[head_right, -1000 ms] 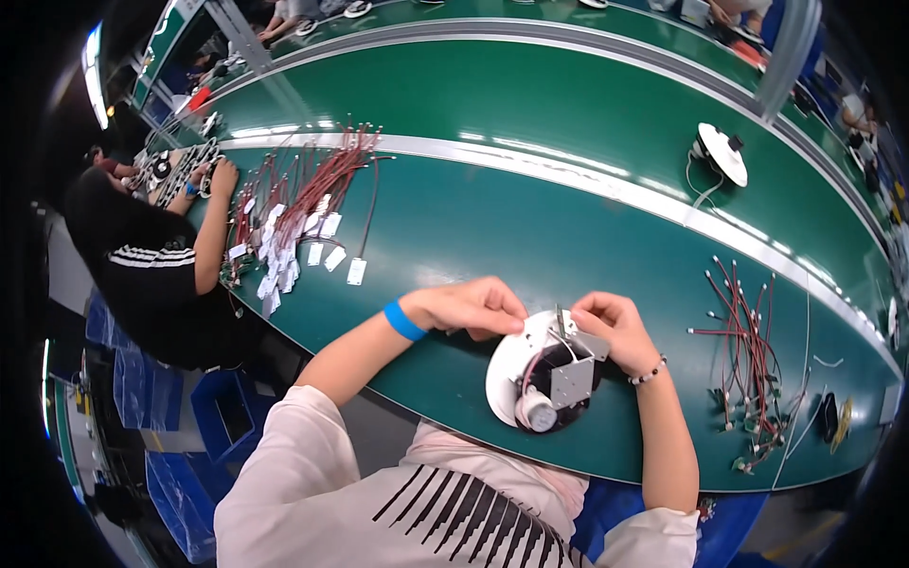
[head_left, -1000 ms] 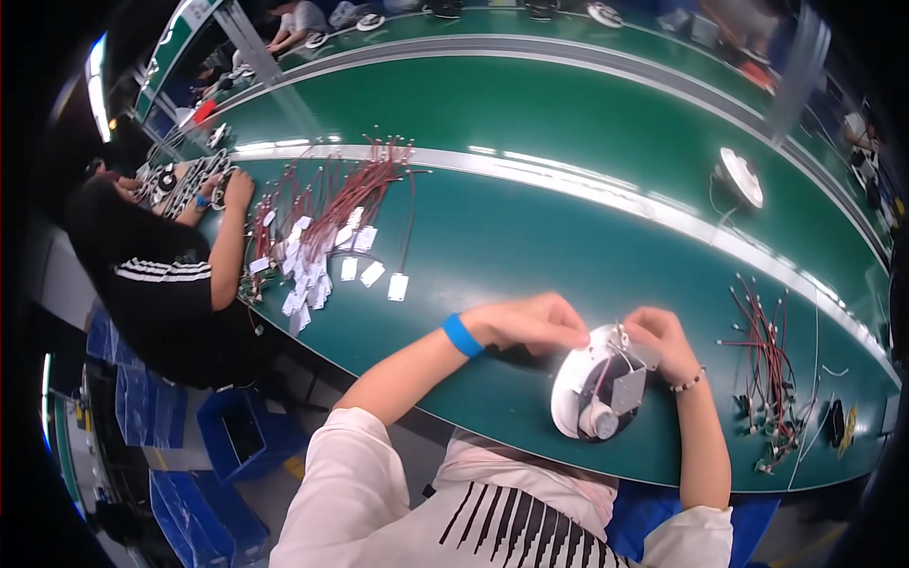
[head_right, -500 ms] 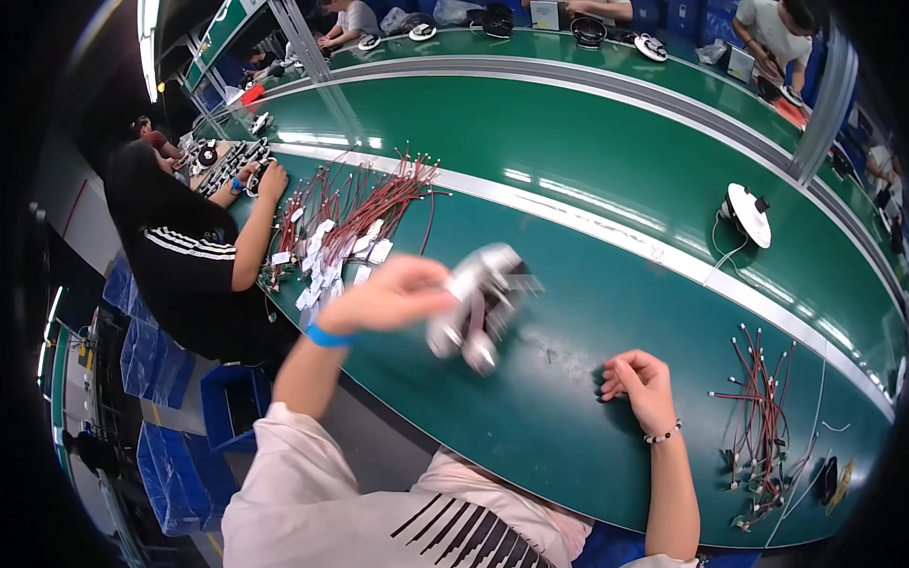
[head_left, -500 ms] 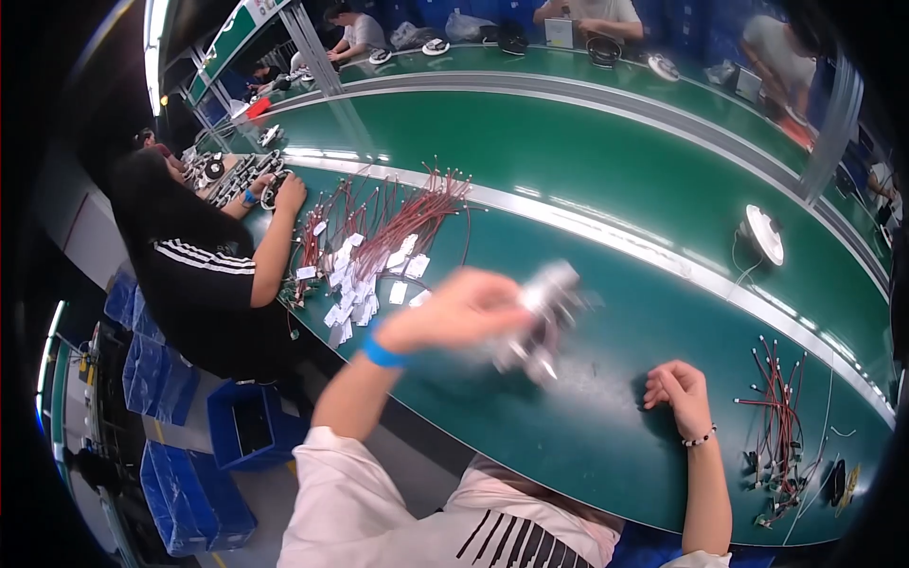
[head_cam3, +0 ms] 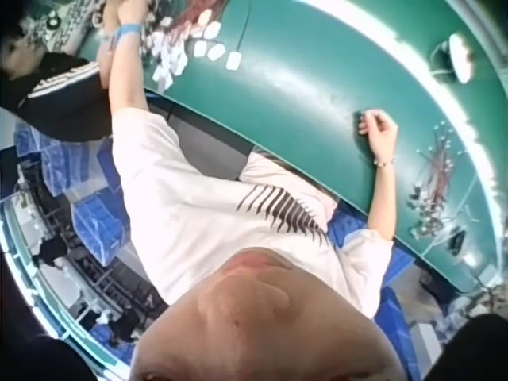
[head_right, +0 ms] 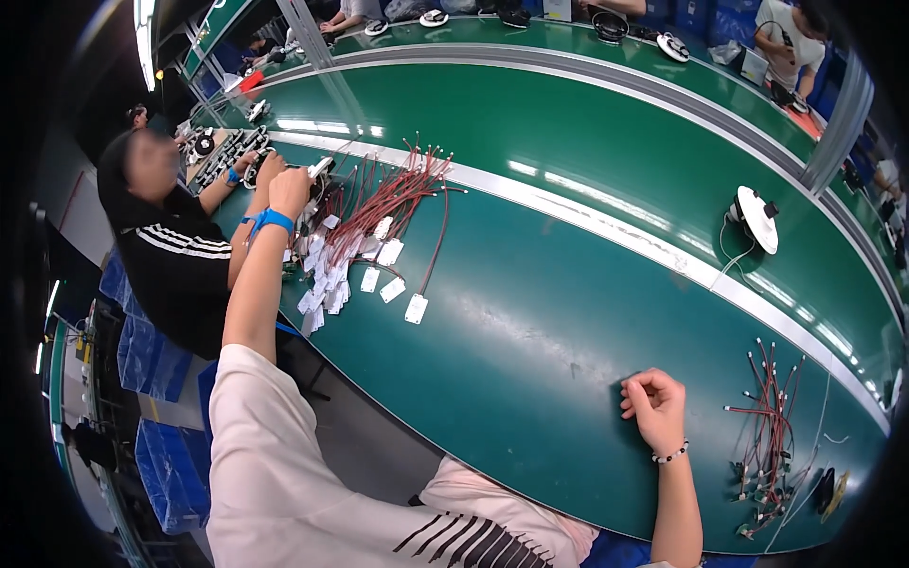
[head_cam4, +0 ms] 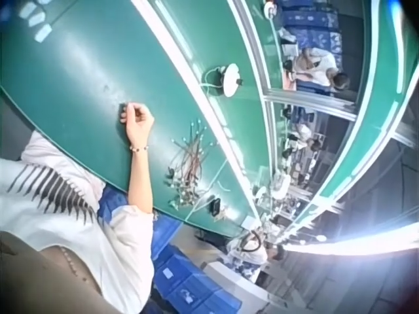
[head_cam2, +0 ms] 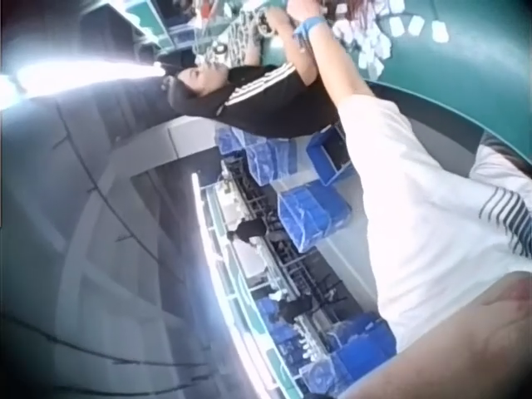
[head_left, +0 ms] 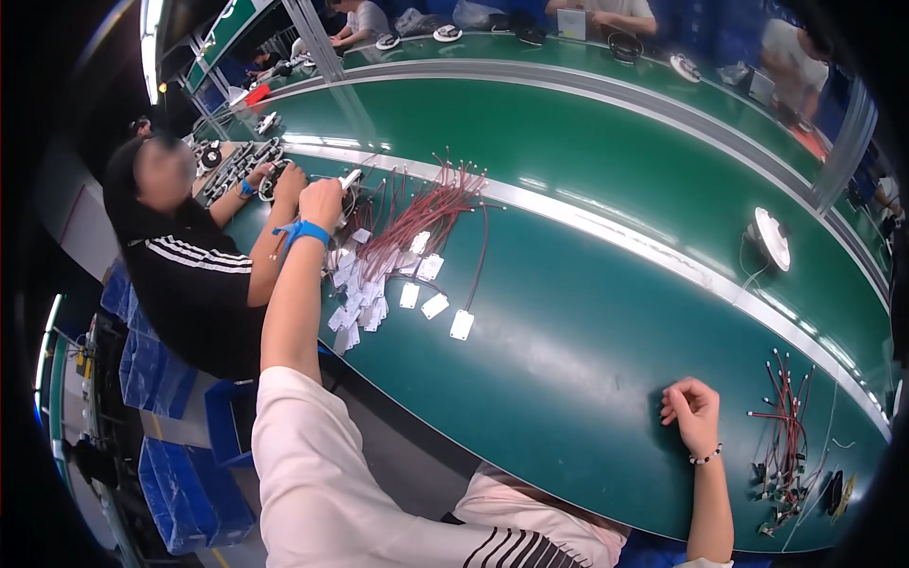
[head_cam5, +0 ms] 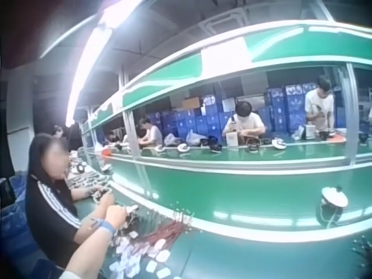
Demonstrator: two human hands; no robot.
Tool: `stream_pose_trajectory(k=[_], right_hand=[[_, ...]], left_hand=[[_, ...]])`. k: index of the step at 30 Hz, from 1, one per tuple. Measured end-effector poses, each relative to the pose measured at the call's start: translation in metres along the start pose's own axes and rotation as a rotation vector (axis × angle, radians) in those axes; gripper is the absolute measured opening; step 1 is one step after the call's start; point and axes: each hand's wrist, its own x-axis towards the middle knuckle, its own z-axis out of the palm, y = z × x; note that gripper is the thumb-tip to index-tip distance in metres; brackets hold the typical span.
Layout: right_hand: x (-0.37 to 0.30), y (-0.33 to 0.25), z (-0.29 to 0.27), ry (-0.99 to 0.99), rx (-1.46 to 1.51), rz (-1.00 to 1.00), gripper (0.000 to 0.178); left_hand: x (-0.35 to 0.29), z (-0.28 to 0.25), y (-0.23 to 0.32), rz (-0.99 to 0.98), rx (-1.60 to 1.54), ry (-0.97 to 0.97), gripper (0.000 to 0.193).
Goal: Assembling electronic components by connecting wire harnesses to a circular base plate on a factory production line.
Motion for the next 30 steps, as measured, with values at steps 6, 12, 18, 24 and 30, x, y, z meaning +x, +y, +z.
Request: stream_pose_trajectory(k=[6,12,18,24,30], right_hand=[[0.001,-0.003,0.009,0.006,-0.009,0.008,0.012],[-0.001,-0.005,-0.004,0.004,-0.055,-0.015,0.011],[0.011,0.002,0.003,-0.089,-0.162,-0.124,0.010],[0.002,-0.004,0.000,-0.090,-0.054,-0.090,0.011],[-0.009,-0.015,-0.026,-0.063,-0.154,-0.162,0.011]], left_hand=[[-0.018,0.024,0.004,-0.056,0.170,-0.031,0.012],[-0.048,-0.061,0.146,0.144,-0.177,0.092,0.038],[-0.082,-0.032,0.183,0.328,-0.751,-0.035,0.017],[-0.086,-0.054,0.198,0.330,-0.946,-0.038,0.011],[-0.100,-0.140,0.261,0.053,-1.862,-0.680,0.010]])
